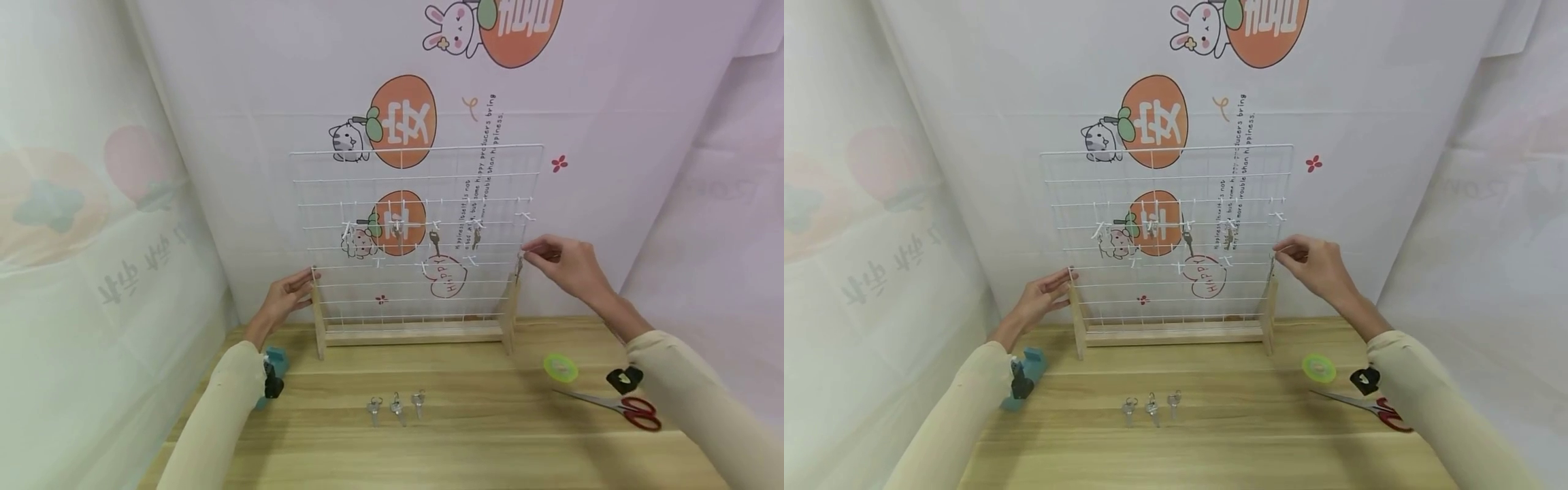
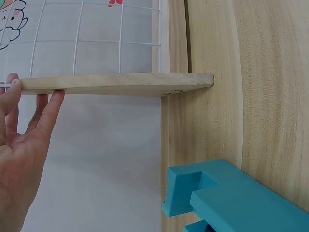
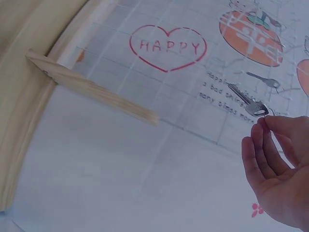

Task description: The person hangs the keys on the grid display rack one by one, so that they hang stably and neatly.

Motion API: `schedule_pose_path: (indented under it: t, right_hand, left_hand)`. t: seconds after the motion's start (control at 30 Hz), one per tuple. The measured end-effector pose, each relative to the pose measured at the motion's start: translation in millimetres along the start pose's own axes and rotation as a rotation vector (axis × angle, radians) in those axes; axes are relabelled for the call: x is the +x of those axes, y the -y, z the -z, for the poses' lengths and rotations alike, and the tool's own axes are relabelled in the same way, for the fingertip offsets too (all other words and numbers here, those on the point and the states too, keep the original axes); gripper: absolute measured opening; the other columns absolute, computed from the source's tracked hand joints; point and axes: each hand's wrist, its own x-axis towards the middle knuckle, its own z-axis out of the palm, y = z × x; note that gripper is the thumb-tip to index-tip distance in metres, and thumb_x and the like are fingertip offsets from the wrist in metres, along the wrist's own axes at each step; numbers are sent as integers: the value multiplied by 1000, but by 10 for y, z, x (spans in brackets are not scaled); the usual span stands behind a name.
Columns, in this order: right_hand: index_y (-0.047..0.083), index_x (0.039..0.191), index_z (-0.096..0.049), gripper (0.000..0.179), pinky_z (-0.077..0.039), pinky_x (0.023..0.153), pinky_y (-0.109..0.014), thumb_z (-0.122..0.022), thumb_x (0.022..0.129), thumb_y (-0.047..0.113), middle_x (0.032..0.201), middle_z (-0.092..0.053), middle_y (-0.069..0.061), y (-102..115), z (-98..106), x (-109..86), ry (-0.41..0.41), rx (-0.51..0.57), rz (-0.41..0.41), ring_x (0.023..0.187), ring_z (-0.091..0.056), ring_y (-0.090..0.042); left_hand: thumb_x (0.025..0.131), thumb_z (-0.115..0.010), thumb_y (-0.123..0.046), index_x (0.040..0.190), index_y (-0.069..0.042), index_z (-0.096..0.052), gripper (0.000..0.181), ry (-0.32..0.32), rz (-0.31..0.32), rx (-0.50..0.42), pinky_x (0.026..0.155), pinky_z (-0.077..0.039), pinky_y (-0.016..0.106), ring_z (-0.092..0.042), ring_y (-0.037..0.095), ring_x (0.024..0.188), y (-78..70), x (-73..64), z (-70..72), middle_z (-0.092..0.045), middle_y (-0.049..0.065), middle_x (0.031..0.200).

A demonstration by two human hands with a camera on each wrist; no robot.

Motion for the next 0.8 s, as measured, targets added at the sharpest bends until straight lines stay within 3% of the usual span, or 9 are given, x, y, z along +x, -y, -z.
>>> schedule_pose_path:
  t: [0.2,0.3,0.5,0.8]
  right_hand:
    - [2,107,-78,13,-45,66,2,-77,94,3,95,-78,-17,35,154,141,-64,21,-20,76,-60,15]
    - [1,108,-78,15,-45,68,3,-77,94,3,96,-78,-19,50,207,201,-92,28,-28,76,-56,22]
    - [1,109,-77,15,-43,65,3,-76,95,7,97,-78,-21,61,263,288,-128,23,-52,74,-55,25]
    - [1,112,-76,18,-44,59,0,-75,97,9,101,-77,-23,6,283,302,-94,14,-108,74,-53,23]
  left_hand:
    - [110,-50,-7,160,-6,-38,51,3,-12,-6,111,-47,52,-39,36,149,-14,-9,-15,-44,18,159]
    - [110,-51,-7,160,-6,-38,51,-2,-16,-4,111,-47,51,-39,36,149,-19,-8,-16,-44,18,159]
    - [110,-50,-6,160,-5,-38,51,-4,-20,-5,111,-47,51,-39,37,148,-14,-6,-5,-44,18,159]
    - [110,-51,-4,159,-6,-40,51,-10,-7,-24,110,-48,50,-40,36,148,-2,3,-9,-44,17,159]
